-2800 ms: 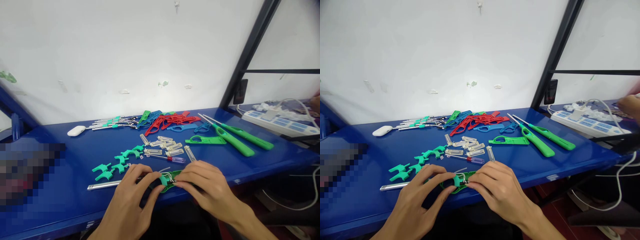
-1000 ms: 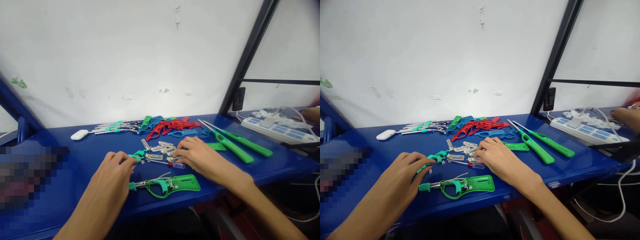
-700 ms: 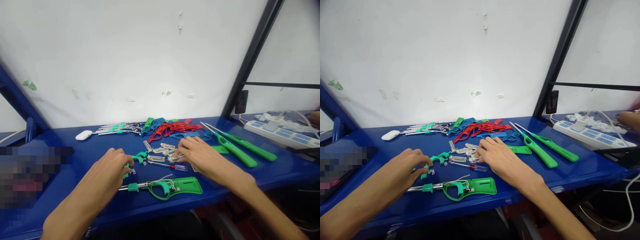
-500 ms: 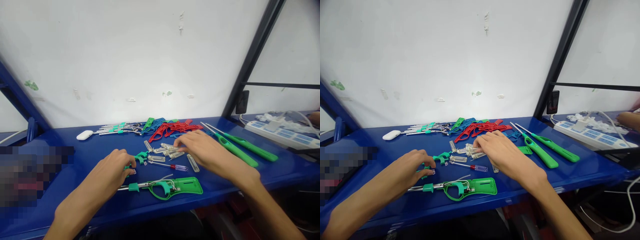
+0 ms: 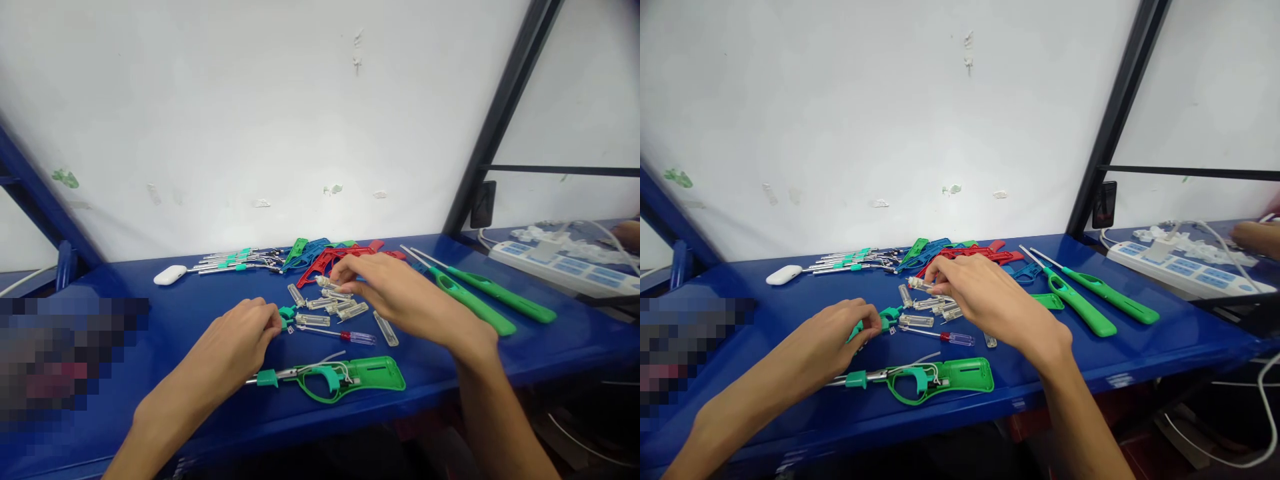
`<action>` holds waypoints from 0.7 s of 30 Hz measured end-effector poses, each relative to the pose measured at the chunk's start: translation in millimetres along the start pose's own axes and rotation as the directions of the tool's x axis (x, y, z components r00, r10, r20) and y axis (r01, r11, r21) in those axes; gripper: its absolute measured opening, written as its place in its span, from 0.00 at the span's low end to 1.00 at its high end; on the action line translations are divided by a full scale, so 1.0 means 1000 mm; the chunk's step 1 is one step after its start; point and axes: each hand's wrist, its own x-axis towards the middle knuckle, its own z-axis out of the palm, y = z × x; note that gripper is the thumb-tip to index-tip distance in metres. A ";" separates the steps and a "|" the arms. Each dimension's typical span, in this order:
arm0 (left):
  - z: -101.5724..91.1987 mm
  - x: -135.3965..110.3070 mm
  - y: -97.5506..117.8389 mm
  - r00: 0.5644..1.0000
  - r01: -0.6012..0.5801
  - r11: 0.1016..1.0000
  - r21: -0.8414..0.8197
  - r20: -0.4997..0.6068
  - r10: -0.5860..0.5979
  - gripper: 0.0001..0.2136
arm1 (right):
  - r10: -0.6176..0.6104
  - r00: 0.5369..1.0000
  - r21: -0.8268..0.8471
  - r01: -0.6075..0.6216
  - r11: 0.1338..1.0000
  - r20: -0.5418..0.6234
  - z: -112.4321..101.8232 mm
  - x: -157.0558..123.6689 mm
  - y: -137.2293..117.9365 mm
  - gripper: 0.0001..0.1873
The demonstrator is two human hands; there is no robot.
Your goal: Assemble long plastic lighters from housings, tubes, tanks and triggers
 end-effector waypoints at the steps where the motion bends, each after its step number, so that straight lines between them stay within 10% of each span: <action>1: -0.001 0.000 0.003 1.000 0.010 1.000 -0.017 -0.017 -0.010 0.10 | -0.005 1.000 0.016 0.005 1.000 0.008 0.001 0.001 0.000 0.09; 21: -0.026 -0.003 0.047 0.887 -0.126 0.757 -0.641 -0.415 -0.203 0.15 | -0.077 0.997 0.140 0.077 0.987 -0.009 0.009 0.005 -0.028 0.10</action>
